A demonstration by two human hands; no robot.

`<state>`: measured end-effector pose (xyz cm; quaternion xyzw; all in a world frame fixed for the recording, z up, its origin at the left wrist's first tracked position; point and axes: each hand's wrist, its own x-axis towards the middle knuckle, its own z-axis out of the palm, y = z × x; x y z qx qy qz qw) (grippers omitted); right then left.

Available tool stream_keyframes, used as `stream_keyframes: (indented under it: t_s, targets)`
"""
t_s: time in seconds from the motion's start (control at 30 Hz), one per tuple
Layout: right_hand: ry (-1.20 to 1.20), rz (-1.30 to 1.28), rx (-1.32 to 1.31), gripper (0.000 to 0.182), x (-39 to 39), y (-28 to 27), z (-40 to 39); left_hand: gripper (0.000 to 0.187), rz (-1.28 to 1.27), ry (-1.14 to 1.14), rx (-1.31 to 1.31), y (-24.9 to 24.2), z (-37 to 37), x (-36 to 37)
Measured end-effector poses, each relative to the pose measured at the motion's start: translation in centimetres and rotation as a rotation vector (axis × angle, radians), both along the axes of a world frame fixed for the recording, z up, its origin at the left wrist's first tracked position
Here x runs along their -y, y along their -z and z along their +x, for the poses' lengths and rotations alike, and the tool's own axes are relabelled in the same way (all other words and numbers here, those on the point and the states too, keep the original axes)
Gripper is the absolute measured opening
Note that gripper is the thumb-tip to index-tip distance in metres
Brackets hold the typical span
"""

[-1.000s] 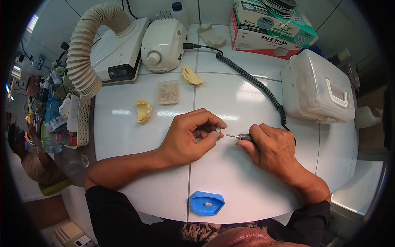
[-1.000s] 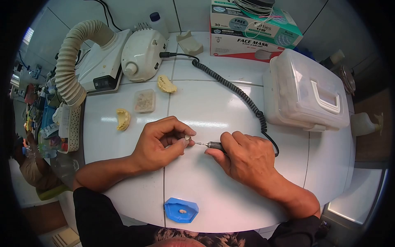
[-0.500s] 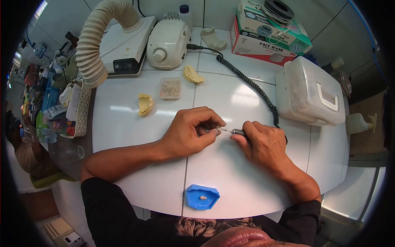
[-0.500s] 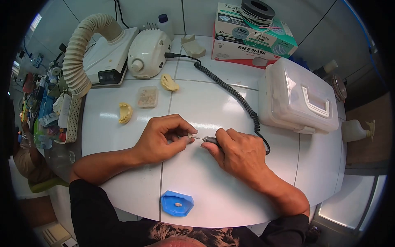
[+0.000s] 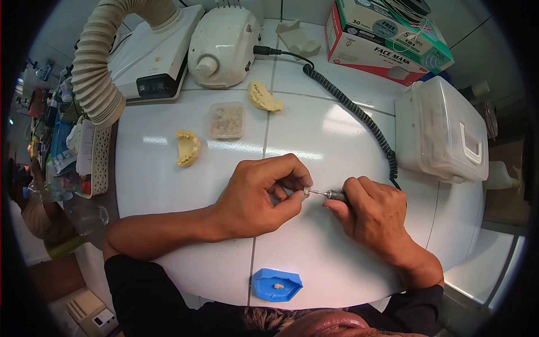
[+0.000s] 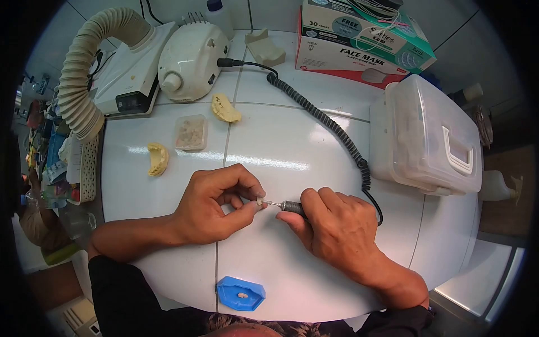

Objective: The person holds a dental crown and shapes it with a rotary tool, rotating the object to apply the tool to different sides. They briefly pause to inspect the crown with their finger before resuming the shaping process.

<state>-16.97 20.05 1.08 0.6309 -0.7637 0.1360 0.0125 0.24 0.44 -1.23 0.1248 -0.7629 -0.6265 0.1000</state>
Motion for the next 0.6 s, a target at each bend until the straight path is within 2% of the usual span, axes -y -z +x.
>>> stream_keyframes:
  t_s: [0.17, 0.6]
  targets:
    - [-0.003, 0.008, -0.007, 0.050, 0.15, -0.13, 0.04, 0.019, -0.022, 0.029, 0.001, 0.04, -0.04, 0.23]
    - [0.015, -0.001, -0.024, 0.049, 0.16, 0.01, 0.26, 0.014, 0.022, -0.053, 0.003, 0.07, -0.39, -0.18]
